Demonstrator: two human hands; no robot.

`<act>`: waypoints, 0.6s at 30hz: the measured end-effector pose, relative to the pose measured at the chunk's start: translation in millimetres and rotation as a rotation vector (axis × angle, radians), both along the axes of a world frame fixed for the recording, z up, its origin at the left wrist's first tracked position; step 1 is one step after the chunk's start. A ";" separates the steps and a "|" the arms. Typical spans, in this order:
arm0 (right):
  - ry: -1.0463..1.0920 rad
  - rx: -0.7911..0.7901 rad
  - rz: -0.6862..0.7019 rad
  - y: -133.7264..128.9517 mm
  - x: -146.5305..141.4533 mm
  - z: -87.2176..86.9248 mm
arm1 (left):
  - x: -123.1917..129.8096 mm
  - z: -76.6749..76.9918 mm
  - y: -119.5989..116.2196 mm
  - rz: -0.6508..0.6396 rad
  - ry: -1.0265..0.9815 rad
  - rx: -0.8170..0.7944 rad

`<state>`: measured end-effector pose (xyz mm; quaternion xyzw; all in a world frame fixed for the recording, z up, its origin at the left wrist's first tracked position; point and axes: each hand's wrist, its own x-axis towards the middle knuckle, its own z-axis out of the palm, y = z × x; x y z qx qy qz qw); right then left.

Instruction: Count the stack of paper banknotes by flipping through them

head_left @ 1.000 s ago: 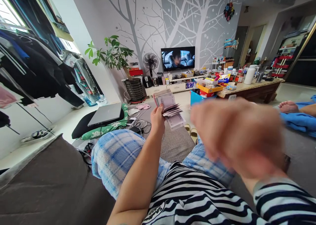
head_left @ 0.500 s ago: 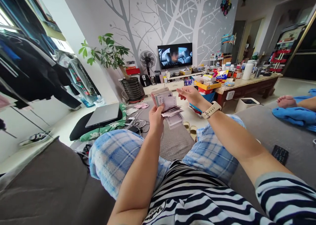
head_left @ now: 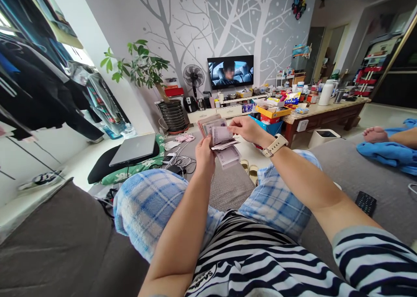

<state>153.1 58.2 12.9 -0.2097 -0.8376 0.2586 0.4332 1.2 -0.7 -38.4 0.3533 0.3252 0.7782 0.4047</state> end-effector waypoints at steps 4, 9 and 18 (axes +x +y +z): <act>0.044 -0.065 0.120 -7.3 0.7 2.6 | -1.1 -0.2 0.6 0.000 -0.001 0.008; 0.054 -0.117 0.171 -7.4 -0.2 2.1 | -0.9 -0.4 -0.1 -0.009 0.004 0.007; 0.072 -0.105 0.141 -3.7 0.3 0.5 | 2.7 0.5 -2.7 -0.024 0.090 -0.056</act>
